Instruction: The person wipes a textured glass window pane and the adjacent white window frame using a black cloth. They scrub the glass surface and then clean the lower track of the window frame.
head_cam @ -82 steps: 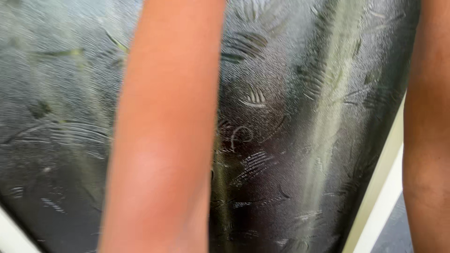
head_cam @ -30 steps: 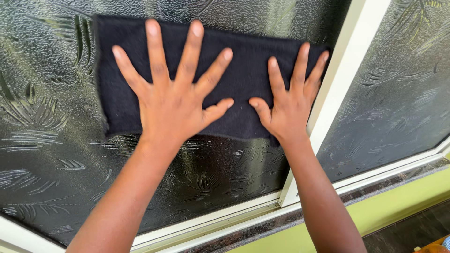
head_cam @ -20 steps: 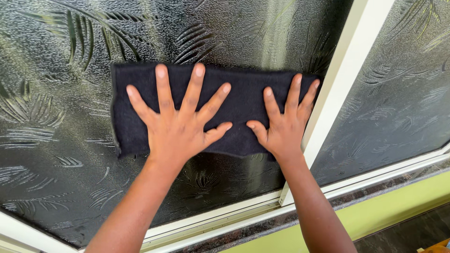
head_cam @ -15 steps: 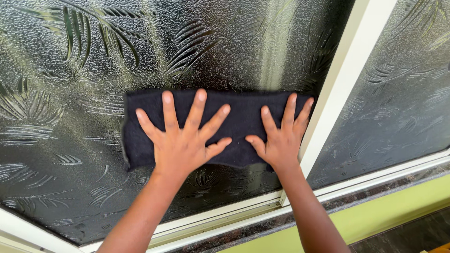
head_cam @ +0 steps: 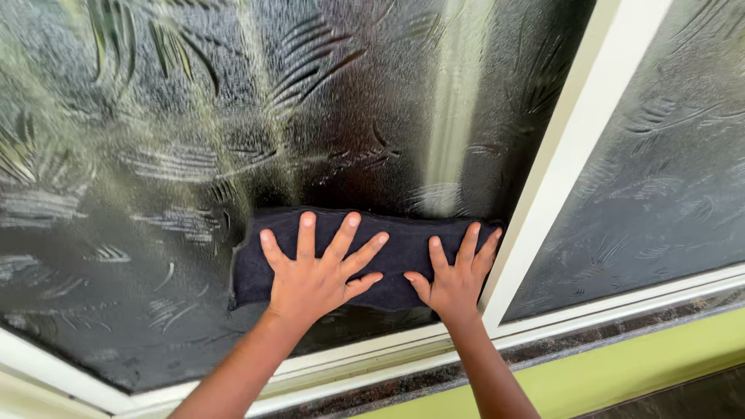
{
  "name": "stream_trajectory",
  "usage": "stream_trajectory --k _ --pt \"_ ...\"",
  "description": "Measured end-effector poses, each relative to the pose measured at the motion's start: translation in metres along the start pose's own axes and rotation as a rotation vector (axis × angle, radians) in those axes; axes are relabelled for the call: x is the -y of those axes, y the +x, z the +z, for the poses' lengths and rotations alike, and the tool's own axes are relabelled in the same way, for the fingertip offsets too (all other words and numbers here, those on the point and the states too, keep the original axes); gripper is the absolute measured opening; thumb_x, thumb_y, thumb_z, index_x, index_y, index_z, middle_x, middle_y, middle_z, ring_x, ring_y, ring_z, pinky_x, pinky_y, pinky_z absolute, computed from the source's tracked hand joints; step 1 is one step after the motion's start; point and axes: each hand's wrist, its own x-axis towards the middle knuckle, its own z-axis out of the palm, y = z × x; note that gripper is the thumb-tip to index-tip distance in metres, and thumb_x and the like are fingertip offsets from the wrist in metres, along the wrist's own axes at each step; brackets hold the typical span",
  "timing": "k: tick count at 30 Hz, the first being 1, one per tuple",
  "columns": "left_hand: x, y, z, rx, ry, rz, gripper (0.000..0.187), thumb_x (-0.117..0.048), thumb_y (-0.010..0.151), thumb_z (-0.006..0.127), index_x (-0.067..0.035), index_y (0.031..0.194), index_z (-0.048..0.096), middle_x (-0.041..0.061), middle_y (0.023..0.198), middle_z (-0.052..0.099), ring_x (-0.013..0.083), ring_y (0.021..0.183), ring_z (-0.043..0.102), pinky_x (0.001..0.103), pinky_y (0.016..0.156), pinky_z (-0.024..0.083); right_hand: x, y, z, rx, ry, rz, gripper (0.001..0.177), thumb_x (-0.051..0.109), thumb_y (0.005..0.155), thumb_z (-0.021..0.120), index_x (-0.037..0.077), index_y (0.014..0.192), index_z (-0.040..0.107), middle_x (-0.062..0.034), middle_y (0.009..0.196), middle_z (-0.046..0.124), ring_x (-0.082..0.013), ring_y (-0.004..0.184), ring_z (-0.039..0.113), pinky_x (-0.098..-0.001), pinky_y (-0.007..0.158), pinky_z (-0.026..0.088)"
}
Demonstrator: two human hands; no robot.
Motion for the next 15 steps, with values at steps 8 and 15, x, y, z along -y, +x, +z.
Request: stream_trajectory --k 8,15 --pt "-0.011 -0.009 0.002 0.065 -0.031 0.172 0.083 -0.083 0.098 0.05 -0.045 0.169 0.029 0.001 0.176 0.017 0.0456 0.153 0.017 0.079 0.1 0.027 0.017 -0.054 0.011 0.002 0.003 0.107 0.077 0.069 0.105 0.037 0.025 0.166 0.025 -0.0296 0.171 0.008 -0.0658 0.152 0.009 -0.0804 0.12 0.016" --pt "-0.014 -0.008 0.005 0.101 -0.103 0.241 0.088 -0.08 0.094 0.052 -0.041 0.169 0.027 0.0 0.175 0.016 0.0401 0.153 0.018 0.074 0.099 0.033 0.036 -0.069 0.009 0.03 0.031 0.239 0.074 0.066 0.109 0.032 0.026 0.169 0.015 -0.0307 0.172 0.003 -0.0633 0.156 0.004 -0.0789 0.122 0.014"
